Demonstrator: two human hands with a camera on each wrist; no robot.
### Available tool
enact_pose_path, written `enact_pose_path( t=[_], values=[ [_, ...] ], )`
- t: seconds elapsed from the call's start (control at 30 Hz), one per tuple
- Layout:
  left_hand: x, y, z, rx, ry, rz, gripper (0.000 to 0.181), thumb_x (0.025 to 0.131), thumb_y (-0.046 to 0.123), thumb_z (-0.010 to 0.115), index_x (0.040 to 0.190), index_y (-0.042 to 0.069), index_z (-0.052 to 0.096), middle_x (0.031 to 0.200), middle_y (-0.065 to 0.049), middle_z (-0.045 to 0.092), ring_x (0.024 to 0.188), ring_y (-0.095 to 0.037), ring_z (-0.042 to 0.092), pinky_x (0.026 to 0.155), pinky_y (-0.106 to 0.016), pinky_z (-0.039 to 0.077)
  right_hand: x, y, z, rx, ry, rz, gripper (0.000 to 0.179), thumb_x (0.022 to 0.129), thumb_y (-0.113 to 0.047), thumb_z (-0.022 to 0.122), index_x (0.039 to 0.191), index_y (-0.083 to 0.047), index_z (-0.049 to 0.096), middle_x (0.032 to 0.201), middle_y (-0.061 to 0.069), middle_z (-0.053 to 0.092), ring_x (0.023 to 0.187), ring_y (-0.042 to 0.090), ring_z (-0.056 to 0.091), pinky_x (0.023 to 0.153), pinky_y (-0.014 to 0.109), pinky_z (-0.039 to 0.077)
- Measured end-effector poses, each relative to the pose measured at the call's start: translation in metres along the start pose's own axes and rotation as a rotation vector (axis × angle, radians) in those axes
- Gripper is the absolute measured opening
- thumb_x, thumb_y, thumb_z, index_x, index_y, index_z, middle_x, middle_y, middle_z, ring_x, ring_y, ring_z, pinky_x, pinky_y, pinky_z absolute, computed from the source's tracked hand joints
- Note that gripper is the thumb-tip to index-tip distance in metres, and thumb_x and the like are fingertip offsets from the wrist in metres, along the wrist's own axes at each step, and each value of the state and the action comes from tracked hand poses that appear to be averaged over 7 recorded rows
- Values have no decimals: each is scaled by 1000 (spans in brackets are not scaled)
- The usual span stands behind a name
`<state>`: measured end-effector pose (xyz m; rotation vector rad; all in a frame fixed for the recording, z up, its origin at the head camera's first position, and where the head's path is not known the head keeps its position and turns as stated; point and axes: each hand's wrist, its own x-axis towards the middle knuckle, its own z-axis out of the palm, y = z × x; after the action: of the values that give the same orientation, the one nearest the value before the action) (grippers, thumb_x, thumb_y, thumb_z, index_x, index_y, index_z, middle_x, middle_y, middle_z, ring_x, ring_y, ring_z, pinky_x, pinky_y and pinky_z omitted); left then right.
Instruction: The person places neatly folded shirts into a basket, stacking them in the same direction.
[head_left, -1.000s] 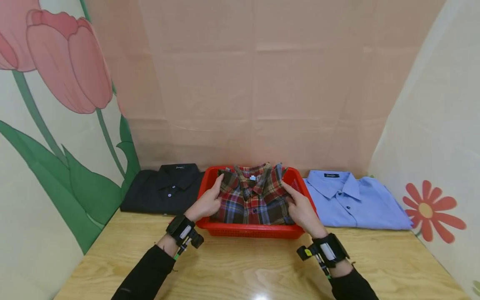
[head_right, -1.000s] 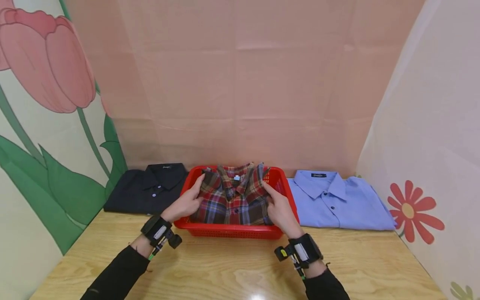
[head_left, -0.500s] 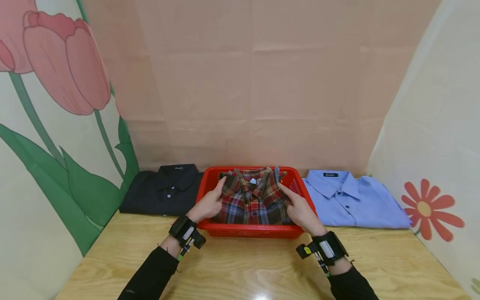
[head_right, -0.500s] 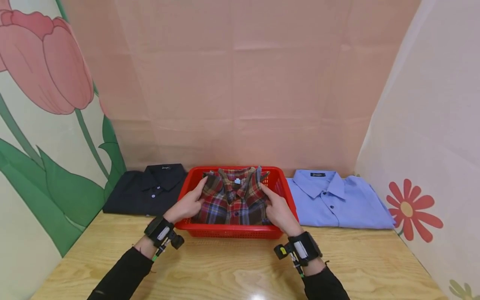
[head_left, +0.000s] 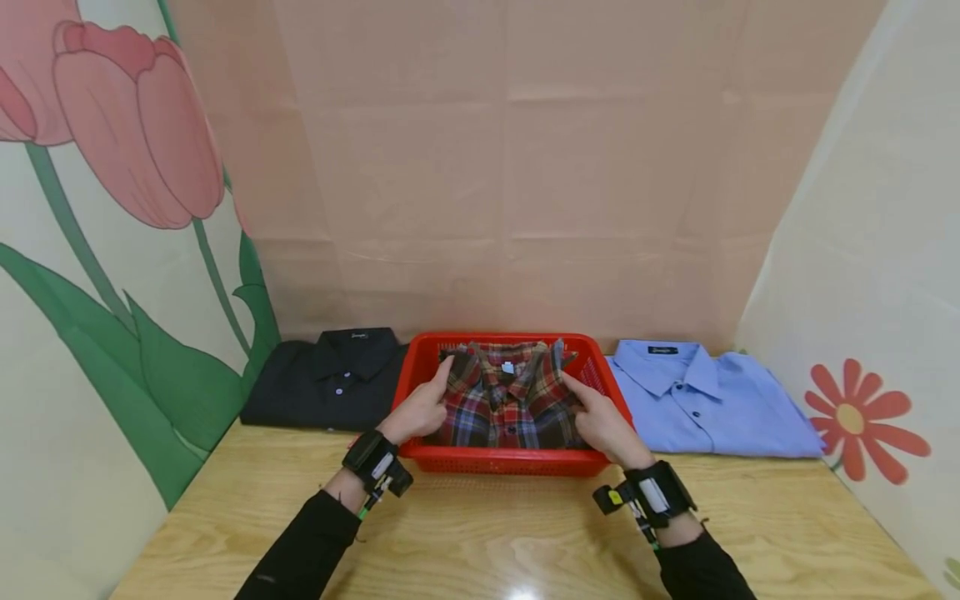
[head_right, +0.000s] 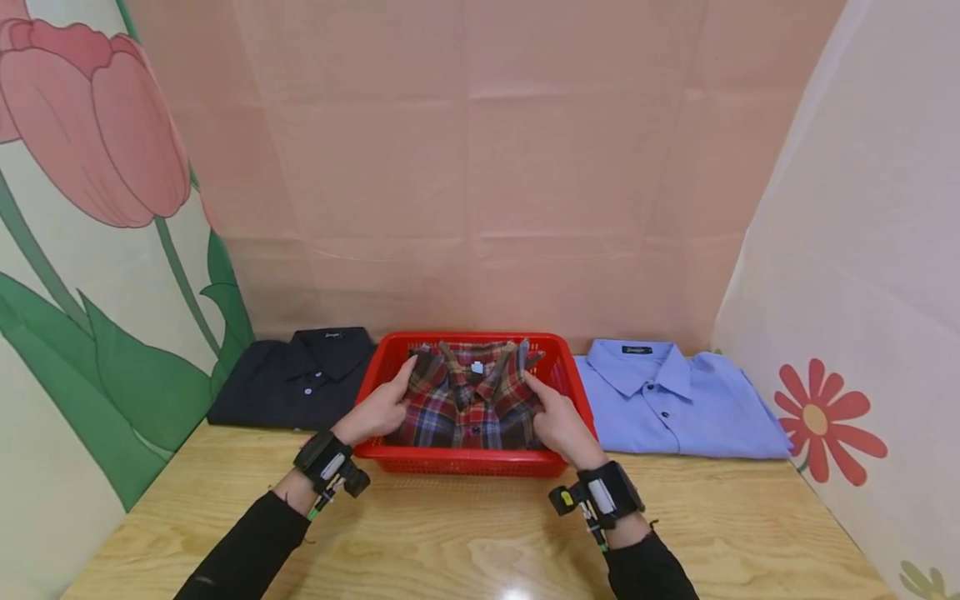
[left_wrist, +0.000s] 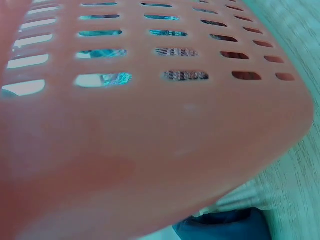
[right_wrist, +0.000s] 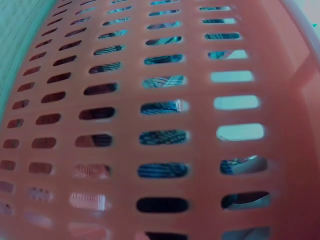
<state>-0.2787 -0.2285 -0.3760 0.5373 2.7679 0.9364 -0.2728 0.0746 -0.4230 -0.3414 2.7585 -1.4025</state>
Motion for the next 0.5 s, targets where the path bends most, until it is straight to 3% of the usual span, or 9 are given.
enact_pose_path(
  t=[0.17, 0.3, 0.37, 0.43, 0.5],
  values=[
    [2, -1, 1, 33, -17, -12, 83, 89, -7, 42, 157, 5, -4, 55, 3, 37, 43, -12, 27, 48, -26, 28, 0, 0, -2, -67, 6, 6, 66, 93, 4, 41, 155, -7, 26, 134, 21, 49, 103, 35, 50, 80, 41, 44],
    [3, 0, 3, 78, -19, -21, 83, 89, -8, 44, 155, -1, -6, 60, -4, 44, 46, -14, 29, 50, -27, 28, 0, 1, -4, -134, 38, -23, 70, 90, 5, 45, 156, -3, 21, 128, 25, 53, 90, 31, 54, 78, 41, 46],
    [3, 1, 3, 94, -13, -24, 82, 90, -9, 44, 154, -4, -7, 72, -15, 56, 53, -19, 36, 56, -31, 33, 0, 1, -5, -161, 56, -42, 73, 89, 5, 47, 156, -3, 19, 115, 24, 58, 77, 27, 55, 73, 38, 47],
    [2, 2, 3, 104, -10, -31, 81, 91, -10, 43, 153, -5, -8, 108, -27, 62, 71, -25, 52, 68, -34, 41, 1, 1, -5, -177, 61, -51, 75, 87, 7, 47, 156, -4, 18, 100, 22, 59, 67, 25, 51, 65, 37, 43],
    [2, 3, 3, 122, -3, -42, 79, 92, -9, 43, 153, -7, -7, 144, -33, 41, 108, -33, 57, 90, -37, 46, 1, 1, -4, -210, 64, -64, 74, 87, 8, 48, 155, -3, 21, 104, 24, 60, 73, 28, 54, 71, 40, 50]
  ],
)
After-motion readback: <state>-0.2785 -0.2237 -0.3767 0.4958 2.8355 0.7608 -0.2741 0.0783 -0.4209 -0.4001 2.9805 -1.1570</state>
